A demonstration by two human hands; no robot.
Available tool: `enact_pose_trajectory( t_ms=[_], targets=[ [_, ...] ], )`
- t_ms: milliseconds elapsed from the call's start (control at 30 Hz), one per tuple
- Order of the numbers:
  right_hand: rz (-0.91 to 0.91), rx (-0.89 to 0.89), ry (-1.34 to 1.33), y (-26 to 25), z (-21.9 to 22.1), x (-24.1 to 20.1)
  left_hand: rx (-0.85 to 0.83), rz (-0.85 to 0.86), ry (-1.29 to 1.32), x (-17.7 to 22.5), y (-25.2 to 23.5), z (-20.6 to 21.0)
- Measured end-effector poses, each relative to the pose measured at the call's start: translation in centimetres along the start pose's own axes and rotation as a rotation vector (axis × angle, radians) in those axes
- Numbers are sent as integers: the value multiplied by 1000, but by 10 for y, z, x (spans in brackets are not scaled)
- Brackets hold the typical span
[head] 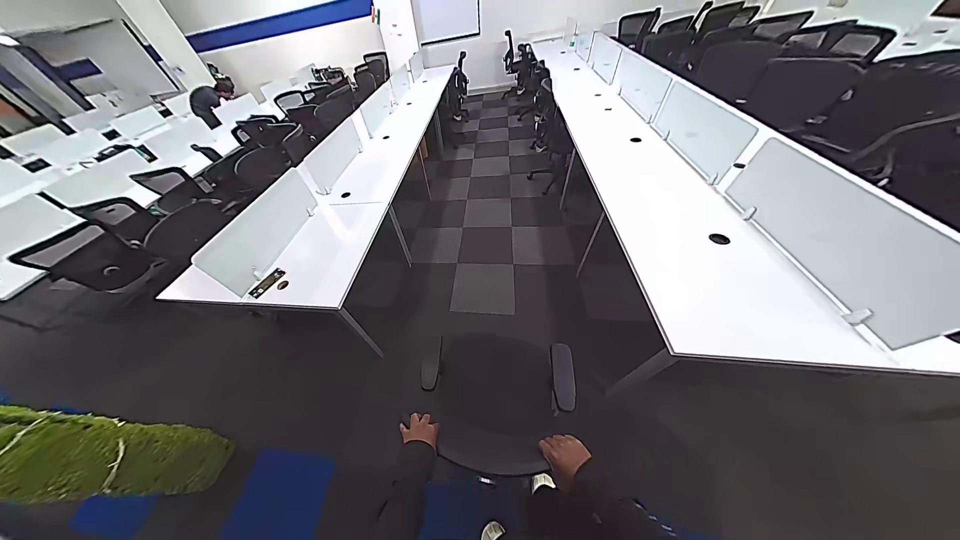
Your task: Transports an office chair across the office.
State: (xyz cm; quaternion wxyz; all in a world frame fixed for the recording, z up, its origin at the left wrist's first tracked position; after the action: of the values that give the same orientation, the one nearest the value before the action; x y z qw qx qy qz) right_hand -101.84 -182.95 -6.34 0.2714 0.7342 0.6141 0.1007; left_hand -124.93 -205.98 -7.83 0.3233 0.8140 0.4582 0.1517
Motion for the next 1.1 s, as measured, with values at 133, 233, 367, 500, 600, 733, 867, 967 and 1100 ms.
enact_pose_trajectory(
  t_ms=[133,233,367,500,600,733,867,967,1100],
  targets=[
    [17,-19,42,-48,-41,32,32,-14,28,9,-42,-34],
    [30,9,73,-87,-72,63,59,-26,59,21,-81,-64],
    [36,16,70,-134,-107,107,66,-38,110,44,-130,-108],
    [22,25,57,-171,-140,145,71,-31,83,62,-174,-150],
    [-12,58,98,-199,-164,175,97,-22,77,79,-210,-181],
    [-23,77,97,-230,-190,207,98,0,60,99,-249,-220],
    [29,72,73,-262,-226,246,114,56,18,126,-300,-272],
    [82,61,61,-290,-248,276,132,102,-23,147,-343,-312],
    [199,59,33,-330,-283,322,147,181,-80,181,-403,-371]
  ],
)
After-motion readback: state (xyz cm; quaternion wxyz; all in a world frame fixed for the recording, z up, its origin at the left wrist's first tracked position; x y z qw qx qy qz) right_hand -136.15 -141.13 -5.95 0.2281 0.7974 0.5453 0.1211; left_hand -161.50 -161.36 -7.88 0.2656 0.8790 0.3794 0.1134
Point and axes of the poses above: each hand's wrist, its own y-axis away from the middle knuckle, its own z-axis out of the palm, x = y × z, the point moved 8 cm from there along -y, towards the middle knuckle, and after that the axes turned 1 degree about y, right-handed, at the moved point
